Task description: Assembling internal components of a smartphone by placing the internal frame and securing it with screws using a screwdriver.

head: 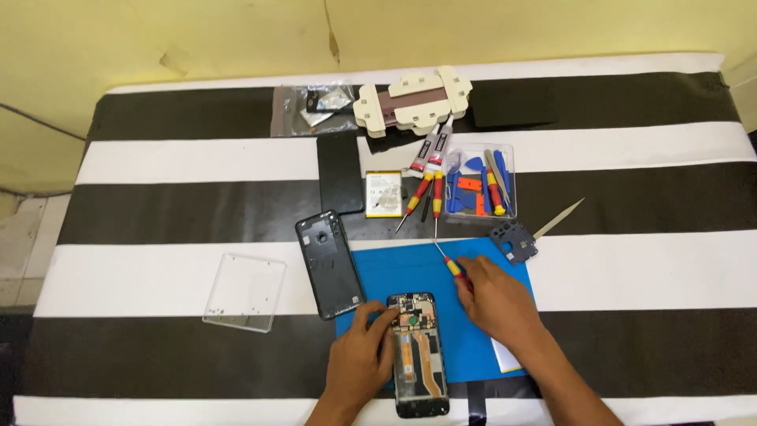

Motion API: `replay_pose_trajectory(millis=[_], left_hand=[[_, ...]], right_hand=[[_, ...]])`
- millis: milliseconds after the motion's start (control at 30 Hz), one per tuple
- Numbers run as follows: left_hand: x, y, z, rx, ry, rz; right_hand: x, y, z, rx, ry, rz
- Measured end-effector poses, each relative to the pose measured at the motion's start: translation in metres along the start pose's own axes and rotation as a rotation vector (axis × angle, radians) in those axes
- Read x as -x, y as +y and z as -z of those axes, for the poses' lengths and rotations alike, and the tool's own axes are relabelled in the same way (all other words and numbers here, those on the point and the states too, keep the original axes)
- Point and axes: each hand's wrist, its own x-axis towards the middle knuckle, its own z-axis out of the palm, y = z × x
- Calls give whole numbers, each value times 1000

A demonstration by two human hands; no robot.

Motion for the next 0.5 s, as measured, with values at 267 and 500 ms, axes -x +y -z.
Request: replay_pose_trajectory(millis=[267, 500], left_hand=[[-6, 8, 11, -23, -5, -27], [-7, 9, 12, -145, 38, -146]], right_hand=[[19, -25, 23, -589, -142, -176], [44, -21, -18, -687, 48, 107]])
